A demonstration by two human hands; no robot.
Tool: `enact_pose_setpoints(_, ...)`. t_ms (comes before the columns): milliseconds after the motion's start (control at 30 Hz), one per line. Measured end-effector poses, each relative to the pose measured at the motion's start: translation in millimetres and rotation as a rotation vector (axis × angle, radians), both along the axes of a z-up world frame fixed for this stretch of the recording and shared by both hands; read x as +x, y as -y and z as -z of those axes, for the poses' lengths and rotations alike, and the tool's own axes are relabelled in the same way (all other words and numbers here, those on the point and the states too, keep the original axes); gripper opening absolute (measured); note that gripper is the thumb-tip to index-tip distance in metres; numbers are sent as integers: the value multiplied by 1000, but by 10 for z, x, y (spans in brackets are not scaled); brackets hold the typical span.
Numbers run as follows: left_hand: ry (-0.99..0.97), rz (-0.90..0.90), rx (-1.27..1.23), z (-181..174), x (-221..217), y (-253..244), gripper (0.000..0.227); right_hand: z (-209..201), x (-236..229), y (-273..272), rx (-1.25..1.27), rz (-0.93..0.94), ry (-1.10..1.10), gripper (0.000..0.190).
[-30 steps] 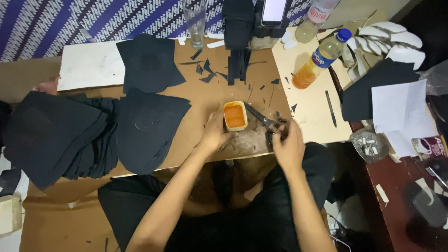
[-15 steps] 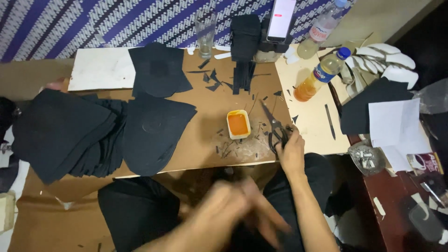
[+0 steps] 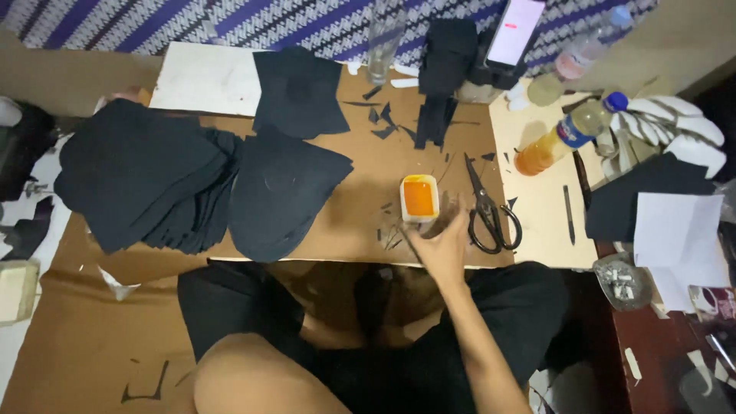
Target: Applying adhesive to pre-cut leather components for assembly in a workshop environment.
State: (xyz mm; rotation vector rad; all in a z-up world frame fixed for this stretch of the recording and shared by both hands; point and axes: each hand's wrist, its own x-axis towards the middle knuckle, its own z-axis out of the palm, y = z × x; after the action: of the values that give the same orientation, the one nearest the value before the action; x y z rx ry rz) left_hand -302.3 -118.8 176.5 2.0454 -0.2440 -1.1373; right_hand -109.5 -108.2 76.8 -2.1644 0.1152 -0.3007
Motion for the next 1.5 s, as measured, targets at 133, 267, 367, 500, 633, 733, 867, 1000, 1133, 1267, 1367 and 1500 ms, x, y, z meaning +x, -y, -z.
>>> enact_pose_setpoints(133,109,-185,-51,642,306,-318,49,248,-35,-27,-37,67,-76,125)
enact_pose_setpoints(267,231,-335,-106,1184,674,-759,49,376,6,-18,-25,99,-60,128)
enact_pose_setpoints(367,329,-429,-127,1502,1044,-1110,49,532,31,33,-47,116,39,127)
enact_pose_setpoints(500,469,-566,-173,1686,1601,-1402,50,604,-20,373,-35,76,228,97)
enact_pose_setpoints(633,583,-687,-217,1617,2012,-1493,52,494,2,968,-185,-20,197,44)
enact_pose_setpoints(733,481,-751,-460,1389,2239,-1407,64,289,70,1056,-203,-14,181,36)
enact_pose_setpoints(867,609,-326,-147,1392,2504,-1491,114,807,232,1254,-59,109,126,39)
enact_pose_setpoints(1000,617,-260,-66,1493,2732,-1370,121,689,263,1195,-1,210,47,40)
enact_pose_setpoints(1133,624,-255,-17,1464,2779,-1416,105,521,219,1241,2,254,47,23)
enact_pose_setpoints(1267,540,-273,35,1318,2791,-1616,102,391,130,1388,-154,249,-6,47)
enact_pose_setpoints(1367,537,-281,31,1522,2807,-1720,105,169,87,1254,-361,166,-184,85)
enact_pose_setpoints(1500,536,-255,1,1391,2674,-1777,108,593,269,1355,-355,220,-129,62)
